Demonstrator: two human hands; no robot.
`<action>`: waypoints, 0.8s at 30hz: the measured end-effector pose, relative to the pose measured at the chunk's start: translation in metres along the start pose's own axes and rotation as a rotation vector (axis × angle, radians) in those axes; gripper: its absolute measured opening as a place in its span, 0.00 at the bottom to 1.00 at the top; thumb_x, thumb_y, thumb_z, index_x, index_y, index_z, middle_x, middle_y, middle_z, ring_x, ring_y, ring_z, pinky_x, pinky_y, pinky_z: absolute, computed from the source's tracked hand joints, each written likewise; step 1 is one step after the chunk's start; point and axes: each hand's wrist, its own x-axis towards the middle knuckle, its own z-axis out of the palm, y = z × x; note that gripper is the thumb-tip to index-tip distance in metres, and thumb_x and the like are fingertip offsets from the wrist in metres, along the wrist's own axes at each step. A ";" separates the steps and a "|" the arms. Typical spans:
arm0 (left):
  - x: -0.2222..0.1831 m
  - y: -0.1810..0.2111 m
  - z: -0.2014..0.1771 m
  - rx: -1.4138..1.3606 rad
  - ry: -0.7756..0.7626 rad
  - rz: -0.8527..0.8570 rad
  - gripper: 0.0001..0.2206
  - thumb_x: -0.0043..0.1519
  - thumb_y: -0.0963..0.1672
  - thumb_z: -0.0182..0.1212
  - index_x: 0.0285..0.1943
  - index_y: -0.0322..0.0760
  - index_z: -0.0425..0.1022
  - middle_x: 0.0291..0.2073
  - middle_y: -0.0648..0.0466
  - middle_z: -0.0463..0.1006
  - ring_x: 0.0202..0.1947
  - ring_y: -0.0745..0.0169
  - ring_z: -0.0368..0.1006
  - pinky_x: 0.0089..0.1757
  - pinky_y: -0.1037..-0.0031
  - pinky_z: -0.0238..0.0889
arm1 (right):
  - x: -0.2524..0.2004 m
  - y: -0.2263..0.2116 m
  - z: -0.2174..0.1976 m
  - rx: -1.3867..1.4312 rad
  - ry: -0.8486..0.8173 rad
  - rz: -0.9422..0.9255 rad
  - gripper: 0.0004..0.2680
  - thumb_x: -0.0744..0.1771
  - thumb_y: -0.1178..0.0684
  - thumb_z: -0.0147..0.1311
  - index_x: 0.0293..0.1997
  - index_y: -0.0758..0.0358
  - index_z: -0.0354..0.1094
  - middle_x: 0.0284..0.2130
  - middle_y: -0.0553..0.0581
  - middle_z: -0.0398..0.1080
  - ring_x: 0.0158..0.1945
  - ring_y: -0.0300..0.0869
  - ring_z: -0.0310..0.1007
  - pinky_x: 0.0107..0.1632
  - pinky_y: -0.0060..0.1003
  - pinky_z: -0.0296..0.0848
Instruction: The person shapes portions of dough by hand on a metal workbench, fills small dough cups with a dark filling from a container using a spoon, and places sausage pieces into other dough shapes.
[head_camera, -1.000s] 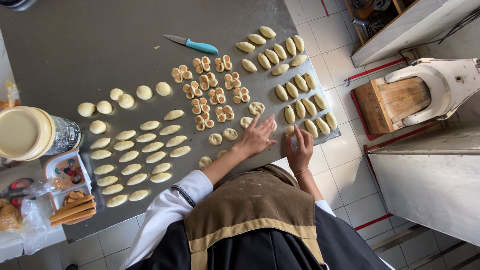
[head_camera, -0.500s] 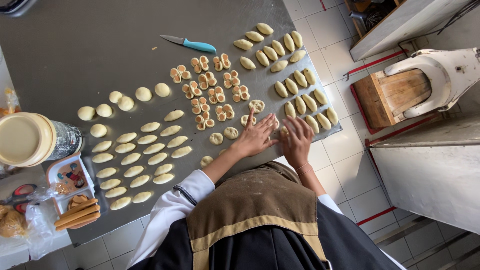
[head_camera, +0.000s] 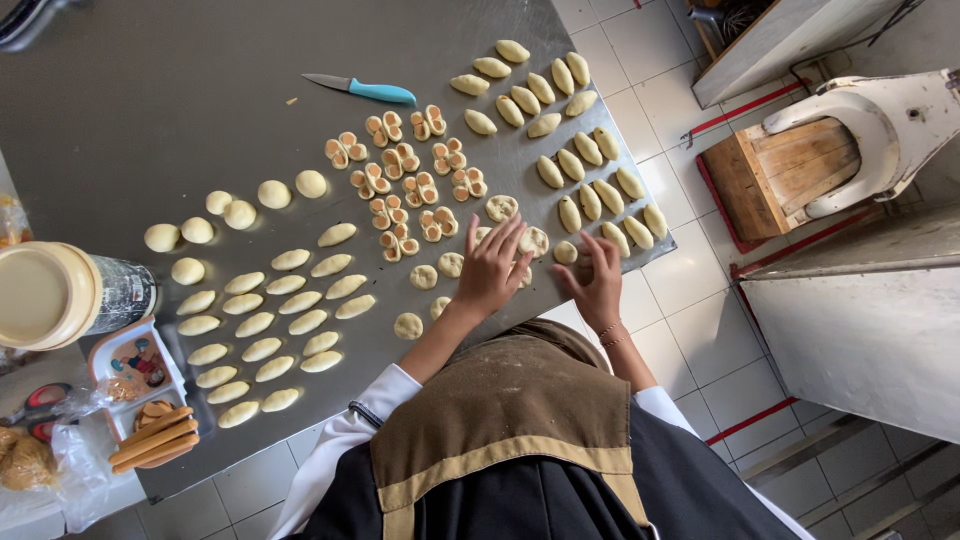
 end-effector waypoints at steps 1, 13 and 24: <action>-0.002 0.004 0.006 -0.068 -0.030 -0.009 0.25 0.73 0.52 0.41 0.72 0.33 0.63 0.71 0.47 0.65 0.73 0.58 0.59 0.73 0.44 0.32 | 0.001 0.003 0.002 -0.002 0.001 0.002 0.25 0.59 0.57 0.72 0.62 0.68 0.69 0.52 0.67 0.68 0.54 0.48 0.69 0.53 0.42 0.75; -0.017 0.043 0.056 0.370 -0.169 0.271 0.33 0.69 0.57 0.37 0.73 0.28 0.61 0.75 0.44 0.58 0.77 0.49 0.47 0.71 0.49 0.36 | -0.035 0.017 0.005 0.073 -0.006 -0.132 0.22 0.61 0.64 0.67 0.62 0.61 0.70 0.54 0.63 0.67 0.55 0.49 0.71 0.54 0.41 0.75; -0.025 0.052 0.047 0.642 -0.277 0.207 0.46 0.61 0.67 0.21 0.78 0.33 0.44 0.78 0.48 0.45 0.79 0.49 0.36 0.72 0.52 0.31 | -0.046 0.048 -0.013 -0.322 -0.229 -0.414 0.19 0.71 0.46 0.48 0.72 0.52 0.61 0.72 0.46 0.60 0.75 0.46 0.51 0.73 0.46 0.50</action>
